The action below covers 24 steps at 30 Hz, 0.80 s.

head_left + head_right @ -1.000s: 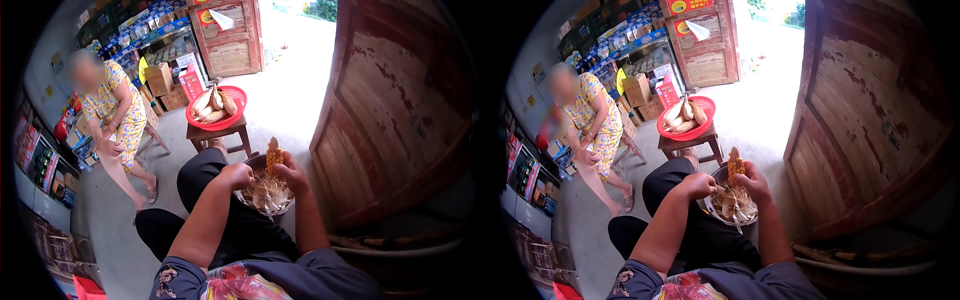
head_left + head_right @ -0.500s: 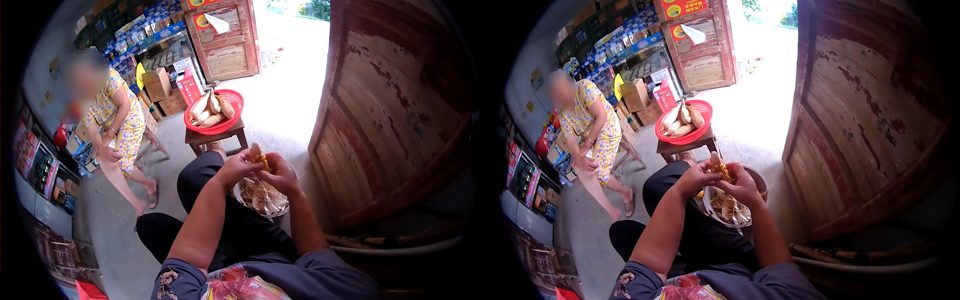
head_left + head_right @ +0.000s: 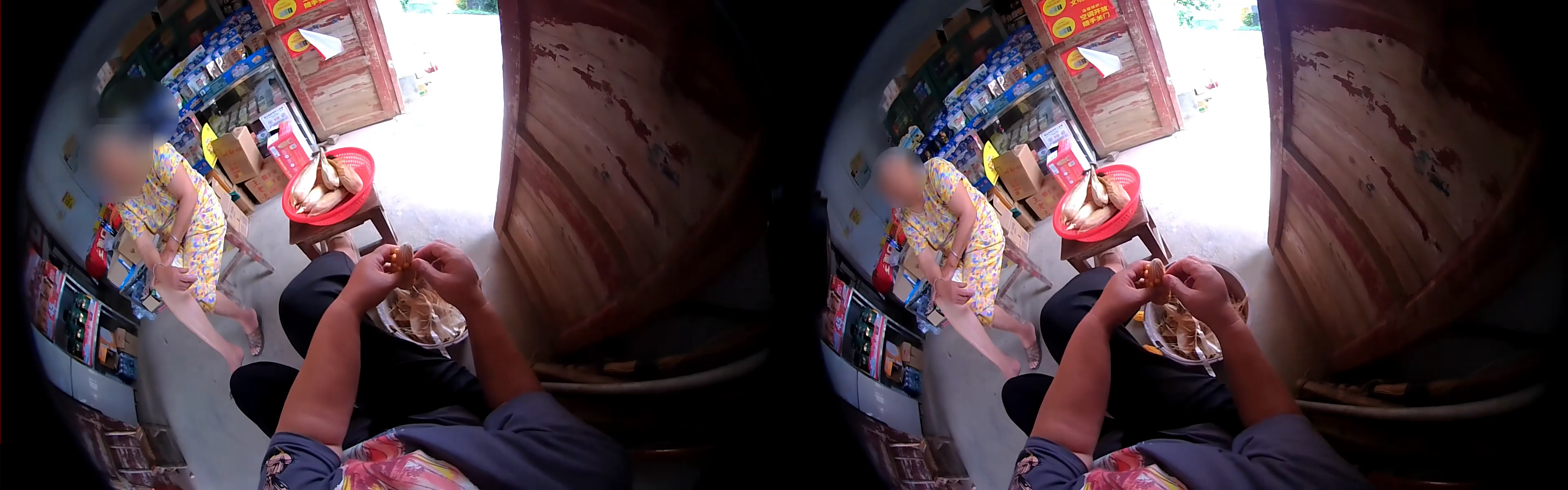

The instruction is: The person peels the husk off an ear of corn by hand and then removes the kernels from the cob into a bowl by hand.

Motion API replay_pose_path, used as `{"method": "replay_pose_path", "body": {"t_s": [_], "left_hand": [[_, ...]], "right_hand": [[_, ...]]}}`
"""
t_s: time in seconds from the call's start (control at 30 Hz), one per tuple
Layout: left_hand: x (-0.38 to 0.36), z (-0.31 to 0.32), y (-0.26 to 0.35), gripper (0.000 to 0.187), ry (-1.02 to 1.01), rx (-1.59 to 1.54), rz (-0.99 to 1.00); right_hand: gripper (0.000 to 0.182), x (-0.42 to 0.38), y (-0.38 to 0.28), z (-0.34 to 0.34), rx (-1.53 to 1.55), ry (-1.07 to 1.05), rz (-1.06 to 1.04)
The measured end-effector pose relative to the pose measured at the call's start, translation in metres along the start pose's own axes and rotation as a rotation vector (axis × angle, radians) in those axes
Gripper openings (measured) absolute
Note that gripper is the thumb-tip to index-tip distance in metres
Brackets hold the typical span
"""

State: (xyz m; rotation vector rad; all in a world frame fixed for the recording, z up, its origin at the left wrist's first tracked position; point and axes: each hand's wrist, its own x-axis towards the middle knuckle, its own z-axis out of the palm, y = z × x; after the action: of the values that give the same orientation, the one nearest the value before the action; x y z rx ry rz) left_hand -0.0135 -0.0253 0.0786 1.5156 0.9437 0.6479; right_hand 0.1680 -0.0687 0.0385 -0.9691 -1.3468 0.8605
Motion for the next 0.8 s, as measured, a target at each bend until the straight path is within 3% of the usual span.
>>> {"method": "replay_pose_path", "body": {"t_s": [0.2,0.37,0.53,0.63,0.7,0.8], "left_hand": [[-0.003,0.000,0.001,0.030,-0.046,0.142,0.047],[-0.002,-0.003,-0.005,0.030,-0.077,-0.070,0.080],[-0.003,-0.003,0.000,0.032,-0.088,-0.141,0.056],[-0.003,-0.002,0.000,0.032,-0.071,-0.118,0.046],[-0.002,-0.005,-0.003,0.041,-0.125,-0.125,0.049],[-0.004,-0.004,-0.002,0.039,-0.118,-0.052,0.063]], "right_hand": [[0.013,0.001,0.002,-0.003,-0.081,-0.004,-0.052],[0.016,0.001,0.005,-0.011,-0.208,0.047,0.082],[0.021,0.001,0.001,-0.014,-0.016,-0.001,0.163],[0.018,0.000,-0.009,-0.007,0.112,0.045,0.040],[0.010,-0.001,-0.012,-0.006,0.043,-0.013,0.083],[0.010,-0.001,-0.012,-0.005,-0.051,-0.024,0.033]]}}
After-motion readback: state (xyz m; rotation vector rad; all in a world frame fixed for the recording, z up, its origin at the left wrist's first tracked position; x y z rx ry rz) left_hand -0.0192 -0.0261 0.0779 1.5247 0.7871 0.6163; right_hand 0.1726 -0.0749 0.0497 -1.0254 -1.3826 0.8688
